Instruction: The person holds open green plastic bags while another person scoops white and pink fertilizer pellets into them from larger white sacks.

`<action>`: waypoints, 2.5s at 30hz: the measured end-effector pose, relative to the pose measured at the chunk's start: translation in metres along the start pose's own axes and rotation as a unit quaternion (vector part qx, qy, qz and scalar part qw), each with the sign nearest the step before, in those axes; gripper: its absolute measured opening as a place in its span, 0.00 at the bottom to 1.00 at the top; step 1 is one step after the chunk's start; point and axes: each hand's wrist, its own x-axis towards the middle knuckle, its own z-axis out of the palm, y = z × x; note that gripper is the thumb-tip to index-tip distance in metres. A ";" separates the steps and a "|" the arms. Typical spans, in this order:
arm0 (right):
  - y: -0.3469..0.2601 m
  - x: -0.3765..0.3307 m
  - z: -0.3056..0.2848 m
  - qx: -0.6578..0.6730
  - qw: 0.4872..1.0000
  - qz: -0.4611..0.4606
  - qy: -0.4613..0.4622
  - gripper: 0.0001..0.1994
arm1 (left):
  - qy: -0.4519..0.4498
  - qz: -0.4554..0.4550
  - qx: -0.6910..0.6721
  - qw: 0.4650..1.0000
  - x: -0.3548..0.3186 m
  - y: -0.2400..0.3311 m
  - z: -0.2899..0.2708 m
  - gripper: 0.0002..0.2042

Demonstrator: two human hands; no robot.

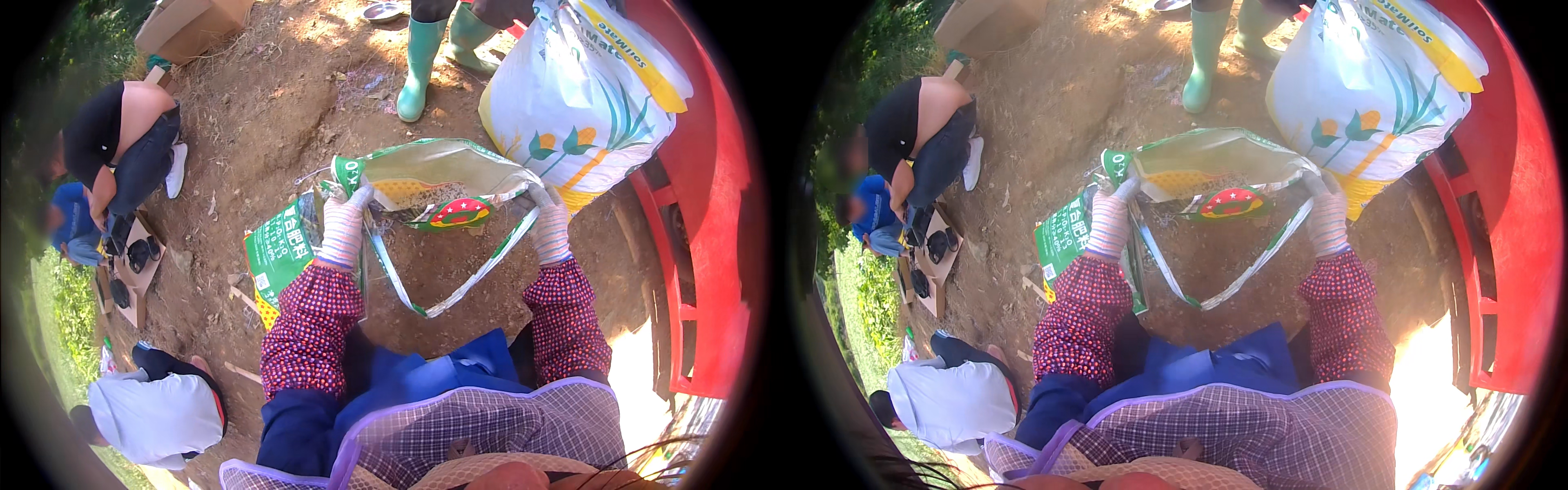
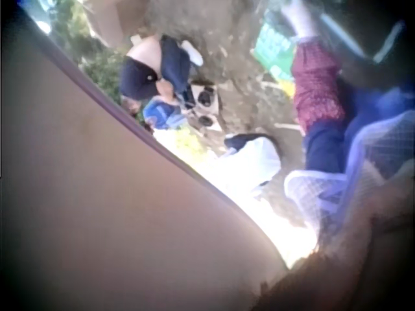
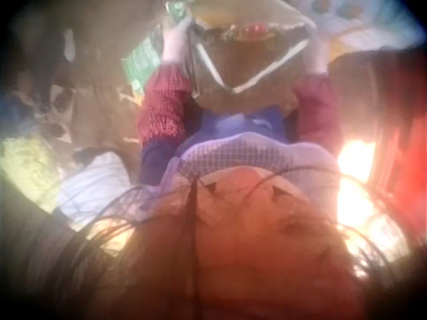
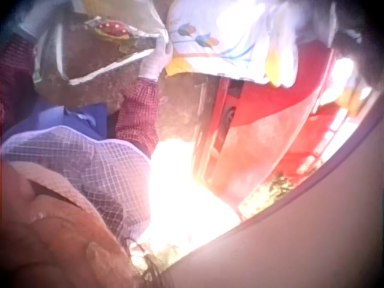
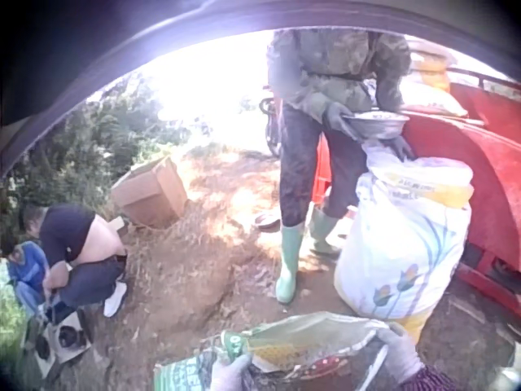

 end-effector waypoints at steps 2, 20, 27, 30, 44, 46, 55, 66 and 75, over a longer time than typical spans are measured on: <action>0.021 0.014 -0.007 -0.013 1.000 0.006 0.003 0.16 | -0.008 -0.042 0.045 0.998 0.010 -0.008 -0.004 0.14; 0.026 0.023 -0.017 -0.097 0.995 -0.009 -0.036 0.20 | 0.013 0.009 0.031 0.999 0.020 -0.013 0.014 0.11; 0.026 0.020 -0.009 -0.065 0.997 -0.009 -0.038 0.16 | 0.037 -0.017 0.026 0.999 0.022 -0.019 0.012 0.12; 0.028 0.018 -0.011 -0.129 0.990 -0.008 -0.054 0.17 | 0.038 -0.030 0.028 0.998 0.021 -0.022 0.012 0.10; 0.026 -0.006 0.023 -0.216 0.972 -0.023 -0.088 0.20 | 0.069 -0.013 0.123 0.990 0.014 -0.024 0.013 0.11; 0.029 -0.001 0.014 -0.219 0.972 -0.040 -0.078 0.20 | 0.063 -0.020 0.124 0.990 0.013 -0.020 0.019 0.10; 0.027 -0.032 0.026 -0.133 0.990 -0.054 -0.015 0.17 | 0.134 0.032 0.163 0.977 0.005 -0.018 0.012 0.13; -0.006 -0.053 0.015 -0.186 0.976 0.021 -0.113 0.18 | 0.050 -0.046 0.354 0.933 0.010 0.009 -0.006 0.15; 0.005 -0.041 0.010 -0.198 0.969 0.054 -0.134 0.30 | 0.000 0.030 0.490 0.871 0.015 0.001 0.004 0.30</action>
